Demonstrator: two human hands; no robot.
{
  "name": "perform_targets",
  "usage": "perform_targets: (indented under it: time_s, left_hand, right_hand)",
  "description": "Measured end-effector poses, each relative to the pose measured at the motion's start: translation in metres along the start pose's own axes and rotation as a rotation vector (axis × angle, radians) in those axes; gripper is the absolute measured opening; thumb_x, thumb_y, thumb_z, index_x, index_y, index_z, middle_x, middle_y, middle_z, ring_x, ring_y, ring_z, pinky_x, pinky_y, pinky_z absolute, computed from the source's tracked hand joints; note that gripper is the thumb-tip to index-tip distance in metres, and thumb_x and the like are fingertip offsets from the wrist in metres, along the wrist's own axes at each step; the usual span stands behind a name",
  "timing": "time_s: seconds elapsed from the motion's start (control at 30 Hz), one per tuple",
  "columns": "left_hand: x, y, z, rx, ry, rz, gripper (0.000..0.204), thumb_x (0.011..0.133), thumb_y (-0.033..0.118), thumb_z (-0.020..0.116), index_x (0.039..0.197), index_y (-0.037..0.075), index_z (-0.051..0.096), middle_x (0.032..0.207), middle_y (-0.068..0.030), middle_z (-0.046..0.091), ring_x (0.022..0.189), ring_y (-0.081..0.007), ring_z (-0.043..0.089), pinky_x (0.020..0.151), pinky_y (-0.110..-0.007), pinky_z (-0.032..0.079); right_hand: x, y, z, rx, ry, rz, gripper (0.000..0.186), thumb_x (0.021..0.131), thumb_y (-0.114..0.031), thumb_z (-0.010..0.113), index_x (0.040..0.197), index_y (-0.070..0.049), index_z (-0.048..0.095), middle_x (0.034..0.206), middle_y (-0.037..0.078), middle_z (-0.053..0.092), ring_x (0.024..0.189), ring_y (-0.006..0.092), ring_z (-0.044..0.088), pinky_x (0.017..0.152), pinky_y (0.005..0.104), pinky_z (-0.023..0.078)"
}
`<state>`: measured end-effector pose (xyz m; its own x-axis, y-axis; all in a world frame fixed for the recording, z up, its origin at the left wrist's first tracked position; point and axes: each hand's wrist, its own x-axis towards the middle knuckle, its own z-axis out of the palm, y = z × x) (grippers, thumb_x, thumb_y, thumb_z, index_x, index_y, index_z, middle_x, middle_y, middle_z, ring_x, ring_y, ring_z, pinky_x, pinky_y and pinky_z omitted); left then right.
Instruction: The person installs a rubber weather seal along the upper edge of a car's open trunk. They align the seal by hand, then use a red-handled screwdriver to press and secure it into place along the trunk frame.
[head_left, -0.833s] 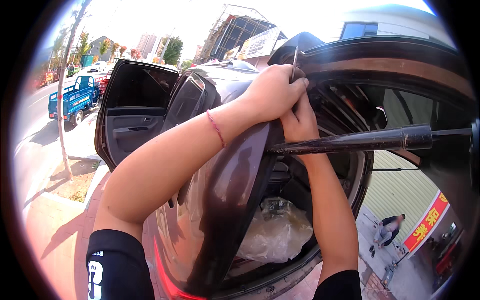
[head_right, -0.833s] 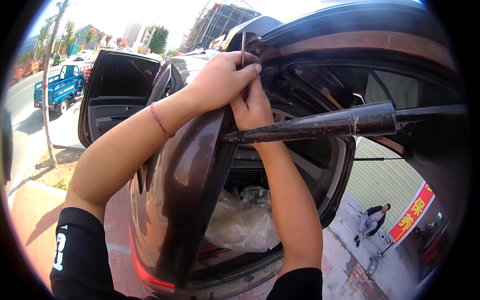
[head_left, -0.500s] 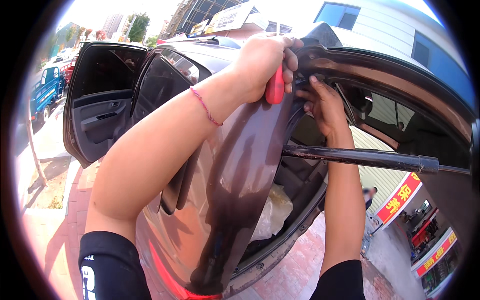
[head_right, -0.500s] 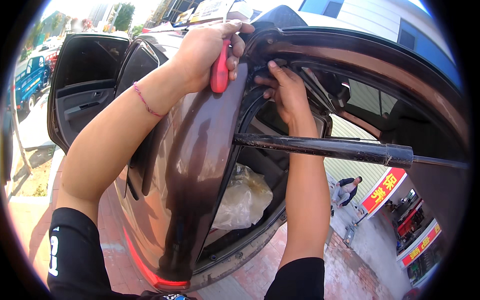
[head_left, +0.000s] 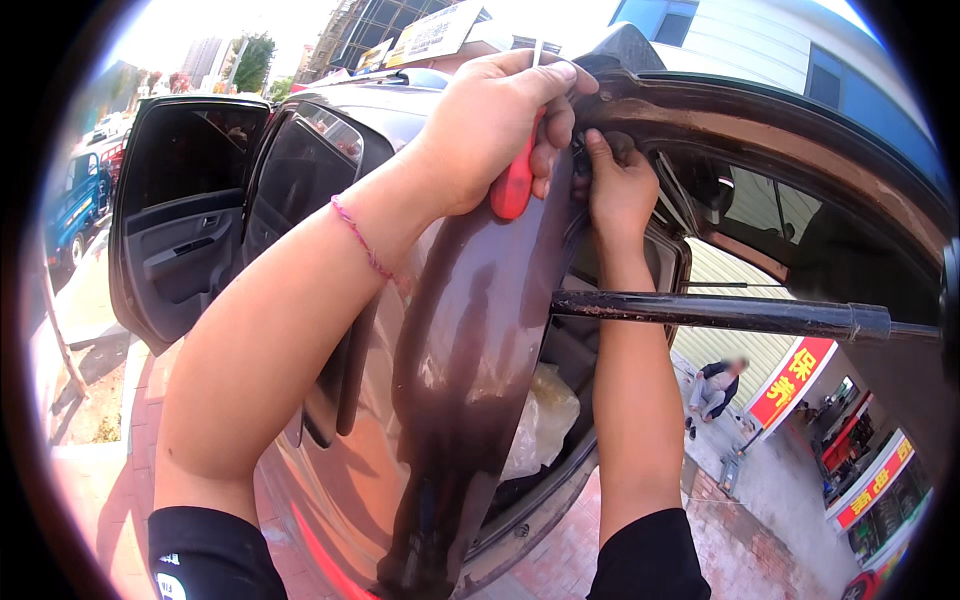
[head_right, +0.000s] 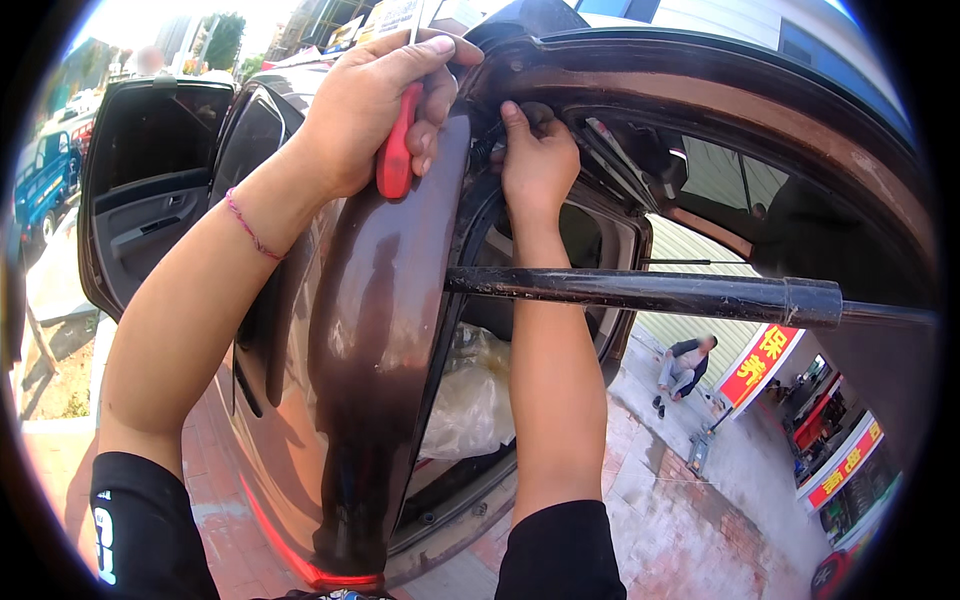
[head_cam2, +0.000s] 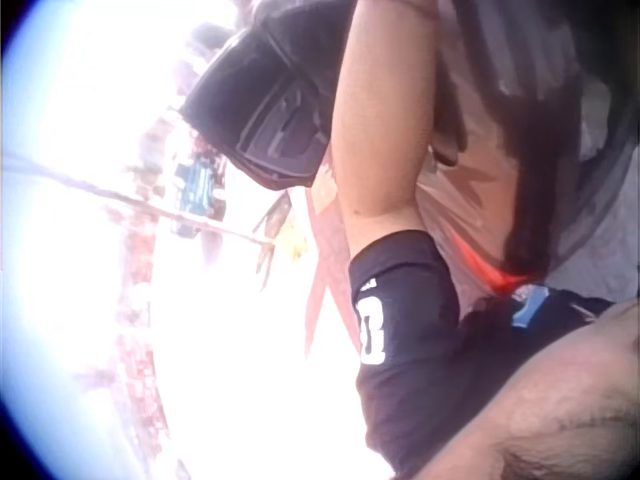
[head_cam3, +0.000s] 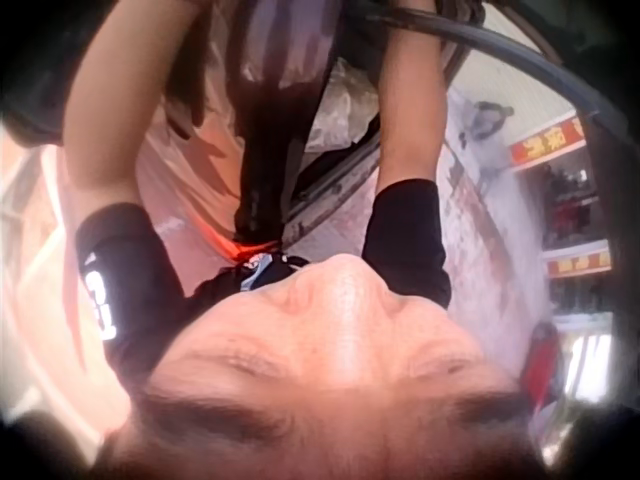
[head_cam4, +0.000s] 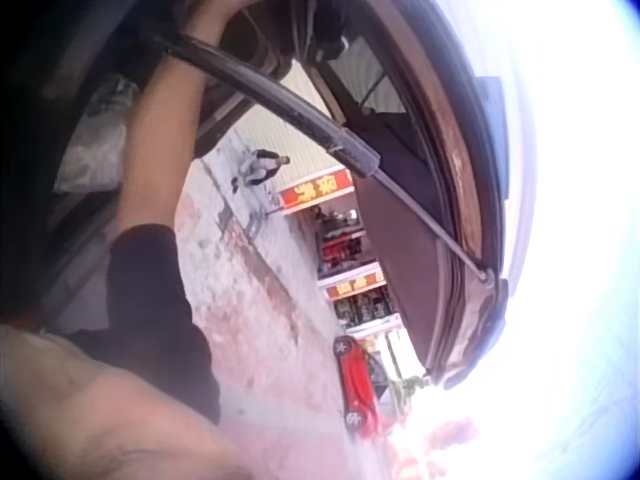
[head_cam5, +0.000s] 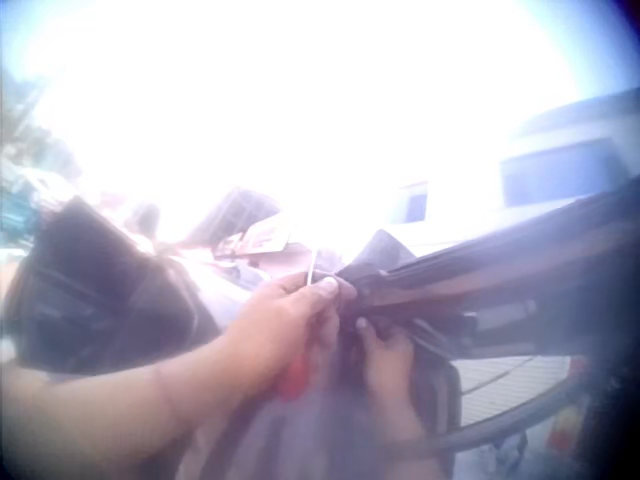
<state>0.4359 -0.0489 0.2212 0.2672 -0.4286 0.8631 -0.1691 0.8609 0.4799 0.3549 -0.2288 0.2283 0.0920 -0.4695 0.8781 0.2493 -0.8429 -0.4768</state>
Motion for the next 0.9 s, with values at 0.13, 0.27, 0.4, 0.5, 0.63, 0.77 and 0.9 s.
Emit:
perform_targets:
  time_s: [0.13, 0.27, 0.4, 0.5, 0.63, 0.77, 0.9]
  left_hand:
    - [0.001, -0.002, 0.003, 0.012, -0.03, -0.007, 0.03, 0.106, 0.025, 0.052, 0.117, -0.002, 0.062, 0.067, -0.0033, 0.053, 0.048, -0.0116, 0.052, 0.043, -0.028, 0.049]
    - [0.0, 0.003, 0.007, 0.079, 0.02, -0.014, 0.03, 0.106, 0.024, 0.052, 0.116, -0.002, 0.062, 0.067, -0.0027, 0.053, 0.047, -0.0111, 0.051, 0.043, -0.028, 0.049]
    - [-0.004, 0.005, 0.002, 0.125, 0.037, -0.012, 0.03, 0.106, 0.024, 0.051, 0.116, -0.002, 0.061, 0.066, -0.0023, 0.052, 0.046, -0.0103, 0.05, 0.041, -0.027, 0.047]
    - [-0.001, 0.005, 0.007, 0.102, 0.009, -0.012, 0.03, 0.106, 0.022, 0.049, 0.115, -0.004, 0.061, 0.065, -0.002, 0.052, 0.045, -0.0097, 0.049, 0.041, -0.027, 0.047]
    - [-0.002, 0.003, 0.005, 0.118, 0.031, 0.013, 0.03, 0.106, 0.022, 0.048, 0.113, -0.004, 0.061, 0.065, -0.0019, 0.051, 0.044, -0.0096, 0.048, 0.04, -0.026, 0.046]
    - [-0.002, 0.002, 0.006, 0.127, 0.037, 0.024, 0.029, 0.105, 0.021, 0.049, 0.111, -0.004, 0.062, 0.065, -0.0019, 0.051, 0.043, -0.0095, 0.049, 0.039, -0.026, 0.046]
    - [-0.003, 0.001, 0.005, 0.099, 0.006, 0.056, 0.028, 0.105, 0.021, 0.05, 0.112, -0.003, 0.062, 0.064, -0.0019, 0.051, 0.043, -0.0094, 0.049, 0.04, -0.026, 0.047]
  right_hand:
    - [0.003, 0.017, 0.0, -0.111, 0.099, -0.14, 0.038, 0.093, -0.034, 0.079, 0.1, 0.003, 0.071, 0.078, 0.01, 0.072, 0.059, 0.0167, 0.068, 0.055, 0.0307, 0.052]
    - [0.019, 0.012, -0.017, 0.002, -0.173, 0.007, 0.045, 0.092, -0.041, 0.077, 0.096, 0.003, 0.072, 0.077, 0.015, 0.071, 0.067, 0.0218, 0.072, 0.061, 0.0355, 0.053]
    - [0.027, -0.002, -0.033, -0.497, -0.263, -0.099, 0.054, 0.093, -0.048, 0.074, 0.083, 0.004, 0.07, 0.066, 0.012, 0.062, 0.066, 0.0218, 0.063, 0.066, 0.0369, 0.05]
    - [0.021, 0.027, -0.029, -0.113, -0.237, -0.095, 0.051, 0.097, -0.043, 0.071, 0.085, 0.006, 0.067, 0.068, 0.011, 0.056, 0.068, 0.0214, 0.05, 0.072, 0.0356, 0.046]
    - [0.005, 0.038, 0.0, 0.044, -0.038, -0.177, 0.037, 0.101, -0.029, 0.068, 0.094, 0.008, 0.065, 0.093, 0.013, 0.061, 0.085, 0.0205, 0.055, 0.084, 0.0336, 0.045]
    - [0.007, 0.046, 0.005, 0.179, 0.02, -0.211, 0.037, 0.101, -0.028, 0.068, 0.095, 0.008, 0.066, 0.093, 0.01, 0.064, 0.088, 0.0189, 0.056, 0.086, 0.0326, 0.045]
    - [0.013, 0.042, 0.003, 0.172, -0.037, -0.195, 0.036, 0.101, -0.029, 0.067, 0.095, 0.007, 0.068, 0.089, 0.01, 0.065, 0.086, 0.0162, 0.055, 0.083, 0.0328, 0.046]
